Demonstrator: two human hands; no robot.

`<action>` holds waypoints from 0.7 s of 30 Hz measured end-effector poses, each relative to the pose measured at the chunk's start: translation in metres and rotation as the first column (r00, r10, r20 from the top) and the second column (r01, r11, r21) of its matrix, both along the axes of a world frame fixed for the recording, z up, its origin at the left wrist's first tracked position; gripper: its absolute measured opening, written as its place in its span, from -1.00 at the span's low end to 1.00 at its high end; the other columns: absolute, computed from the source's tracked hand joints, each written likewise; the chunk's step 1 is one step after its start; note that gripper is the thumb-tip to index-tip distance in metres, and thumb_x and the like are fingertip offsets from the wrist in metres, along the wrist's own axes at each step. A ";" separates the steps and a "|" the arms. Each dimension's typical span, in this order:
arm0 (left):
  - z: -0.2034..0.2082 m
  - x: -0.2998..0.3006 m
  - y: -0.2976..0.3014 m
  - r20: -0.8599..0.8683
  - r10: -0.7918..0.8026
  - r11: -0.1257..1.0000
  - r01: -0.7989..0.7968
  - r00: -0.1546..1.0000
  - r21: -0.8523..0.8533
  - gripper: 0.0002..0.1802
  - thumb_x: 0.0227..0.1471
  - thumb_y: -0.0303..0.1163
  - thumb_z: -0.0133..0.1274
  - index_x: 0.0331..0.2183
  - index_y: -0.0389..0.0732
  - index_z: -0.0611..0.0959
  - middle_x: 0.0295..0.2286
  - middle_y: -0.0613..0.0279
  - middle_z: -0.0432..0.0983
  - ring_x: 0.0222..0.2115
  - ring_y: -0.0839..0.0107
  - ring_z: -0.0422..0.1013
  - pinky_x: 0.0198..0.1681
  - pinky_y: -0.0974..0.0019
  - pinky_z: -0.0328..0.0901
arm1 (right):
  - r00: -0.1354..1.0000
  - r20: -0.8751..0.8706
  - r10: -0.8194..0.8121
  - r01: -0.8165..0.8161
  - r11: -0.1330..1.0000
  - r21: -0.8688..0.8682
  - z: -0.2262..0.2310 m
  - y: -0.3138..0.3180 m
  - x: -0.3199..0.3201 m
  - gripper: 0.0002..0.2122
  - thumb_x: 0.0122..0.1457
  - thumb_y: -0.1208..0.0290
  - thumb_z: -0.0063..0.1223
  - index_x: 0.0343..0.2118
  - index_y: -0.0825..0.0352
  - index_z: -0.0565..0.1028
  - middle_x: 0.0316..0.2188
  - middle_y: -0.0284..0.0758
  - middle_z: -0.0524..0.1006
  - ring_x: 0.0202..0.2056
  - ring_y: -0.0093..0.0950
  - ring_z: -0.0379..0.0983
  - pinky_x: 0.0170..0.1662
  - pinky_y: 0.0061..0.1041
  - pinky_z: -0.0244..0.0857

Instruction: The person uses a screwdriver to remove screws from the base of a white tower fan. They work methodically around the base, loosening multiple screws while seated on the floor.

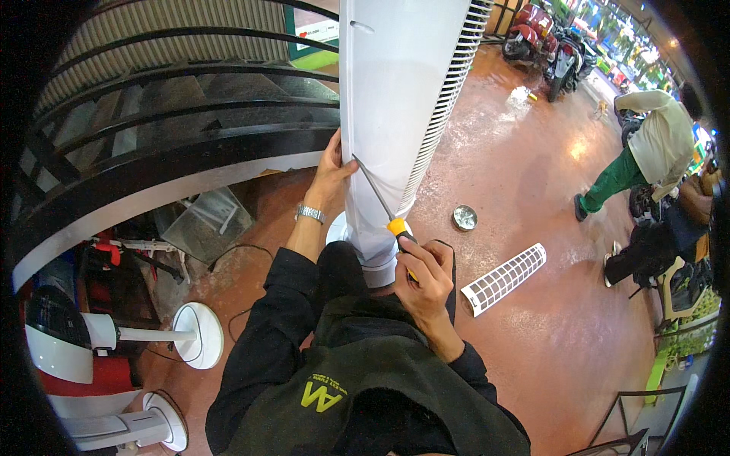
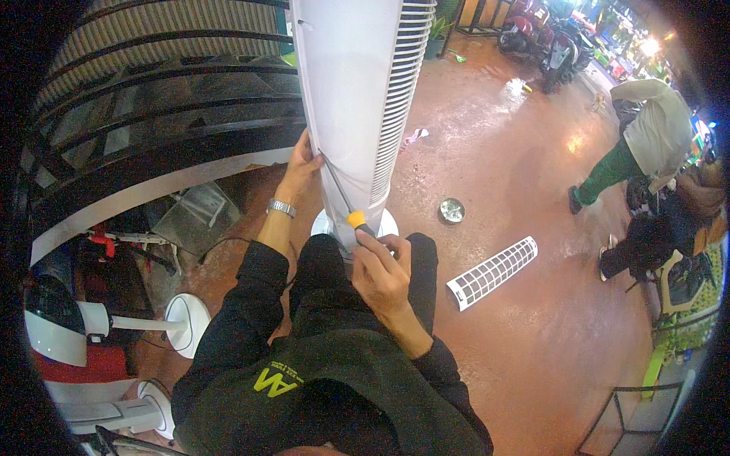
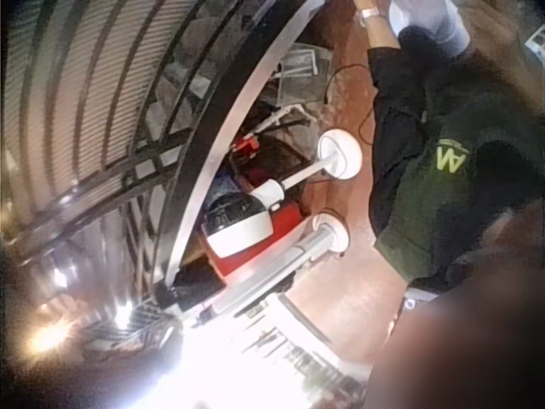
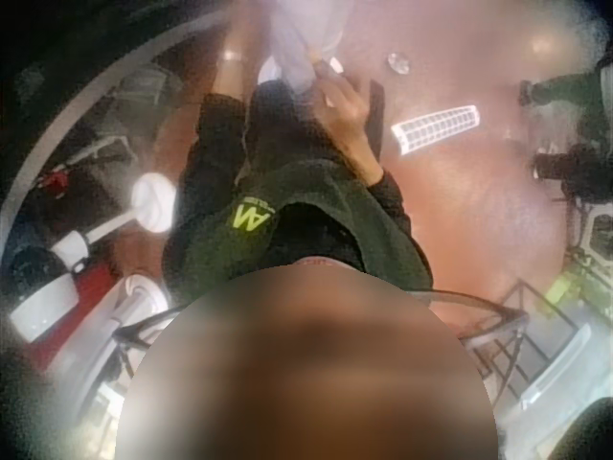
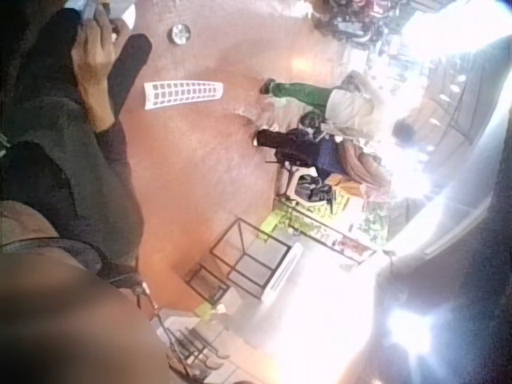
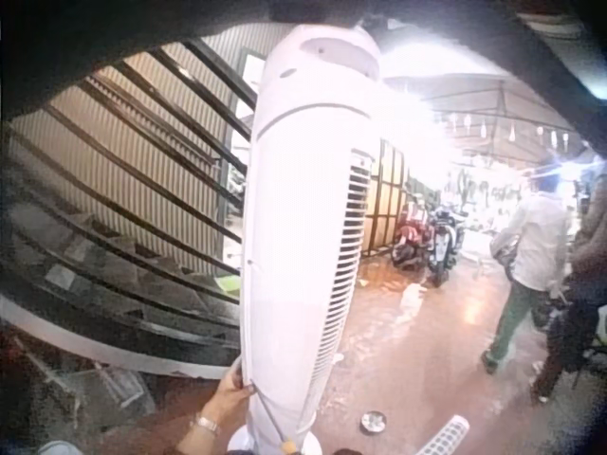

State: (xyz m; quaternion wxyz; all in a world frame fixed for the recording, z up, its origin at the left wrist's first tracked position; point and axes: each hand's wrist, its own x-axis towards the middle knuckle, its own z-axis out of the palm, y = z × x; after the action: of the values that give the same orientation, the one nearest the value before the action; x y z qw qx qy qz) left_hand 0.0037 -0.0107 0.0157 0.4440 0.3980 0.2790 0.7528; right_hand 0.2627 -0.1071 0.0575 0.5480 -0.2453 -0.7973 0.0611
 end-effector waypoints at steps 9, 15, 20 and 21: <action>0.005 0.003 -0.004 -0.024 0.024 0.999 -0.025 0.999 -0.040 0.07 -0.26 -0.57 0.34 0.25 -0.22 0.13 0.16 0.16 0.24 0.19 0.33 0.14 0.29 0.26 0.03 | 1.000 0.001 -0.009 0.009 1.000 -0.012 0.003 -0.004 0.008 -0.79 -0.25 0.72 0.25 -0.49 0.33 0.56 -0.31 -0.34 0.64 -0.36 -0.34 0.41 -0.29 -0.47 0.34; -0.016 0.007 0.004 -0.021 0.217 0.976 -0.216 0.976 0.028 -0.06 -0.16 -0.69 0.21 0.24 -0.26 0.14 0.16 0.10 0.24 0.18 0.33 0.16 0.28 0.26 0.04 | 1.000 -0.022 0.005 -0.005 1.000 -0.003 -0.001 -0.002 0.010 -0.74 -0.28 0.71 0.23 -0.44 0.31 0.56 -0.24 -0.38 0.62 -0.34 -0.33 0.41 -0.25 -0.45 0.33; -0.045 0.018 -0.001 -0.260 0.709 0.704 -0.684 0.656 0.193 -0.38 -0.18 -0.67 0.23 0.01 -0.29 0.50 0.03 0.09 0.41 0.03 0.31 0.36 0.11 0.28 0.27 | 0.999 -0.048 0.025 -0.026 1.000 -0.005 -0.001 0.002 0.011 -0.77 -0.28 0.71 0.23 -0.49 0.30 0.54 -0.25 -0.37 0.63 -0.37 -0.34 0.41 -0.28 -0.46 0.33; -0.040 0.023 -0.006 -0.370 0.758 0.642 -0.716 0.538 0.273 -0.47 -0.19 -0.68 0.22 -0.06 -0.31 0.56 -0.01 0.09 0.45 0.00 0.31 0.38 0.07 0.30 0.29 | 0.999 -0.046 0.027 -0.027 1.000 -0.005 -0.001 0.002 0.013 -0.77 -0.28 0.72 0.23 -0.50 0.30 0.54 -0.25 -0.37 0.63 -0.37 -0.34 0.40 -0.29 -0.46 0.33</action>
State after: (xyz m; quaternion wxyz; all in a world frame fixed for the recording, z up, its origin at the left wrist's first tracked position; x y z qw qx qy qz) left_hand 0.0266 -0.0172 -0.0244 -0.0104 0.4258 0.4817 0.7659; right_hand 0.2762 -0.1050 0.0563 0.5648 -0.2344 -0.7876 0.0763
